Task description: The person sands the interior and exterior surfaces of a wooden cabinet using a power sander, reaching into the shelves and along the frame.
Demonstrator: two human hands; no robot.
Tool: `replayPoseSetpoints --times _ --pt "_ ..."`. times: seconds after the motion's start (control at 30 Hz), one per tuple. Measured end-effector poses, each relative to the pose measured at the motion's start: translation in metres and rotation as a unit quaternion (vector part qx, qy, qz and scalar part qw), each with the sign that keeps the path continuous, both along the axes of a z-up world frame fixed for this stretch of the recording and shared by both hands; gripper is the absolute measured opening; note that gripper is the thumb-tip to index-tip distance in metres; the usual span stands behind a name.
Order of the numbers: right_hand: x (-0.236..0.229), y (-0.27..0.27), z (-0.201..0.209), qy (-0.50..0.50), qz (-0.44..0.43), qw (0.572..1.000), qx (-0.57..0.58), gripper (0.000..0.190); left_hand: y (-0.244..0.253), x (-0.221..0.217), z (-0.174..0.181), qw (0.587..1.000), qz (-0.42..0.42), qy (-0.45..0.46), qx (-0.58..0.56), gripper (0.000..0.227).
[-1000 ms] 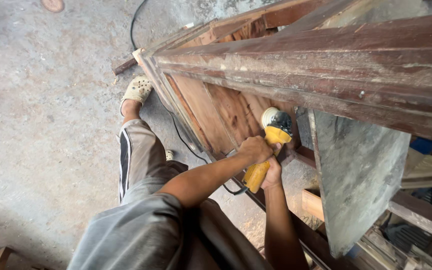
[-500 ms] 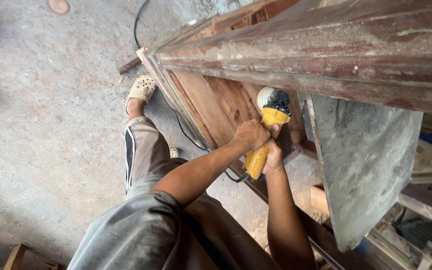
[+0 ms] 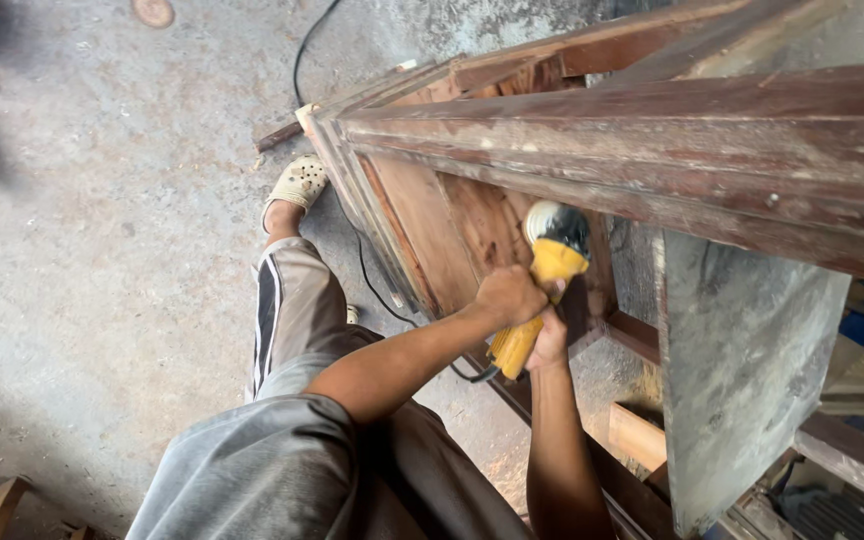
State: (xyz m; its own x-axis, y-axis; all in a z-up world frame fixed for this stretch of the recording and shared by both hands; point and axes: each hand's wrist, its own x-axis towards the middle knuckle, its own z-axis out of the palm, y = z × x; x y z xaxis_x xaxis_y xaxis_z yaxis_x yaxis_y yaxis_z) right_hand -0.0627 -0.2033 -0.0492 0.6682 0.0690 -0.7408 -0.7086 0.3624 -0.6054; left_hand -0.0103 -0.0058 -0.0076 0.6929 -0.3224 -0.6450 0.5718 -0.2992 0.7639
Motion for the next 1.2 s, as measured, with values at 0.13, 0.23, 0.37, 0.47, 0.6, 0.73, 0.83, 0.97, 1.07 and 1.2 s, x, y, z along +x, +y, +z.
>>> replayPoseSetpoints --times 0.13,0.23,0.37,0.47,0.6,0.73,0.83,0.97,1.07,1.2 --pt "0.061 0.044 -0.001 -0.036 0.133 0.990 0.038 0.049 0.046 0.024 -0.003 0.995 0.080 -0.051 0.032 0.079" --pt "0.099 0.059 -0.003 -0.021 0.188 0.982 0.012 0.044 0.061 0.044 -0.015 0.987 0.163 0.003 0.006 0.083" --pt "0.122 0.068 0.005 -0.021 0.207 0.976 -0.061 0.036 0.057 0.062 -0.026 0.968 0.105 -0.212 0.080 0.052" --pt "0.116 0.071 0.030 -0.016 0.209 0.964 -0.165 0.038 0.057 0.066 -0.010 0.982 0.180 0.015 -0.047 0.078" --pt "0.108 0.059 0.055 -0.001 0.193 0.967 -0.169 0.039 0.040 0.059 0.013 0.980 0.146 0.082 -0.110 0.082" --pt "0.088 0.019 0.051 -0.015 0.149 0.969 -0.198 0.039 0.008 0.053 0.018 0.986 0.113 0.071 -0.099 0.088" --pt "0.069 -0.020 0.038 0.003 0.123 0.977 -0.177 0.041 -0.023 0.049 0.011 0.980 0.049 0.148 -0.120 0.084" --pt "0.034 -0.043 0.030 -0.055 0.080 0.989 -0.113 0.044 -0.071 0.034 -0.013 0.994 -0.004 0.058 -0.090 0.080" --pt "0.016 -0.034 0.018 0.009 -0.023 0.997 -0.069 0.057 -0.068 0.029 -0.021 0.998 0.019 -0.046 -0.035 0.060" --pt "0.045 -0.016 -0.016 -0.013 0.048 0.998 -0.024 0.053 -0.004 0.030 -0.007 1.000 -0.002 -0.012 0.001 0.075"
